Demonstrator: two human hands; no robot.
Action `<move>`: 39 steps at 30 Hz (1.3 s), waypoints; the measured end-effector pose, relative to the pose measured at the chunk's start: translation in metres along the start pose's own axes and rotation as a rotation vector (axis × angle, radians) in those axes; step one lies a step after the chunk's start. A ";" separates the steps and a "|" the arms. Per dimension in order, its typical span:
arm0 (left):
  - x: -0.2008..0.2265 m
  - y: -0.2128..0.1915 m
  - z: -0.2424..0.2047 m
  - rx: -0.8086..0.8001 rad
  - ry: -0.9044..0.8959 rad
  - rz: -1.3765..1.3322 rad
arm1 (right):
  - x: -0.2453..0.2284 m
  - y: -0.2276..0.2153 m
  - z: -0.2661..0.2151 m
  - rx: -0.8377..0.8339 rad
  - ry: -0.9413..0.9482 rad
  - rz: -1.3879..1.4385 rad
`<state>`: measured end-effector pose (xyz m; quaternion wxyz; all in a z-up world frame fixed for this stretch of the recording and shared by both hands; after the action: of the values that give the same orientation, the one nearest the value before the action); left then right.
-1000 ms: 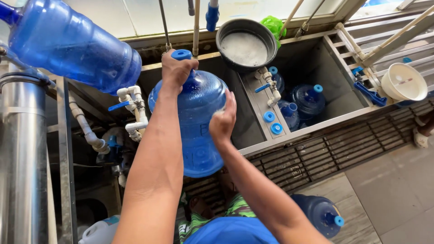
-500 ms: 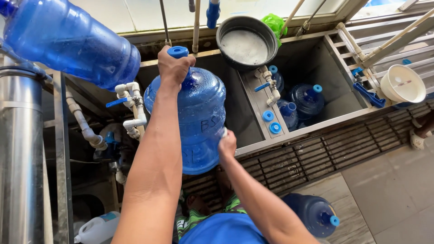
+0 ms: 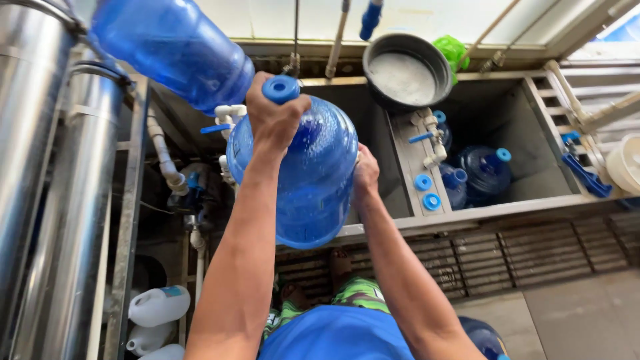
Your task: The person scrubs the exterior of a large blue water jug with a cloth in a sink, rinses it under a tap, and places it in a lower compartment. They then pick up another jug and repeat the scrubbing and rinsing process.
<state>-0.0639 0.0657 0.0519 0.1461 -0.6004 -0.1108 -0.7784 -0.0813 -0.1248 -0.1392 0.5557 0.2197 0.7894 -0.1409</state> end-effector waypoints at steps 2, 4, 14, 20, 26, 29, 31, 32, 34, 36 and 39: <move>0.009 -0.023 -0.008 0.034 0.035 -0.019 | -0.038 0.015 -0.012 -0.132 -0.054 -0.018; 0.009 -0.045 -0.019 0.061 0.069 -0.040 | -0.053 0.024 -0.010 -0.258 -0.109 -0.036; -0.028 -0.162 -0.053 -0.003 0.557 -0.438 | 0.003 0.061 0.005 -0.593 -0.217 -0.596; -0.093 -0.236 -0.093 0.214 0.495 -0.538 | 0.074 0.037 0.026 -0.260 -0.354 -0.690; -0.136 -0.267 -0.133 0.739 0.095 -0.644 | 0.102 0.033 -0.027 0.144 -1.317 -0.592; -0.157 -0.270 -0.140 1.058 -0.054 -0.708 | 0.102 0.034 -0.060 0.163 -1.080 -0.659; -0.161 -0.267 -0.147 1.195 -0.100 -0.679 | 0.090 0.035 -0.088 0.221 -1.033 -0.779; -0.161 -0.264 -0.149 1.184 -0.116 -0.679 | 0.080 0.038 -0.103 0.082 -0.743 -0.862; -0.167 -0.257 -0.152 1.183 -0.127 -0.683 | 0.071 0.046 -0.130 -0.059 -0.454 -0.933; -0.177 -0.249 -0.159 1.102 -0.198 -0.754 | 0.072 0.054 -0.160 -0.257 -0.599 -0.932; -0.159 -0.230 -0.165 0.959 -0.023 -0.624 | 0.044 0.073 -0.216 -0.479 -0.816 -0.730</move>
<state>-0.2580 0.2384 -0.1428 0.1644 -0.4142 -0.6250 -0.6409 -0.2335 0.0475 -0.1044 0.7638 -0.2689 0.5463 -0.2140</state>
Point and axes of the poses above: each hand's wrist, its own z-axis towards the middle knuckle, its own y-axis out of the palm, x = y × z, the point moved 2 cm from there along z, towards the middle knuckle, and after that the axes turned 9 degrees about y, right-handed, at the moved point
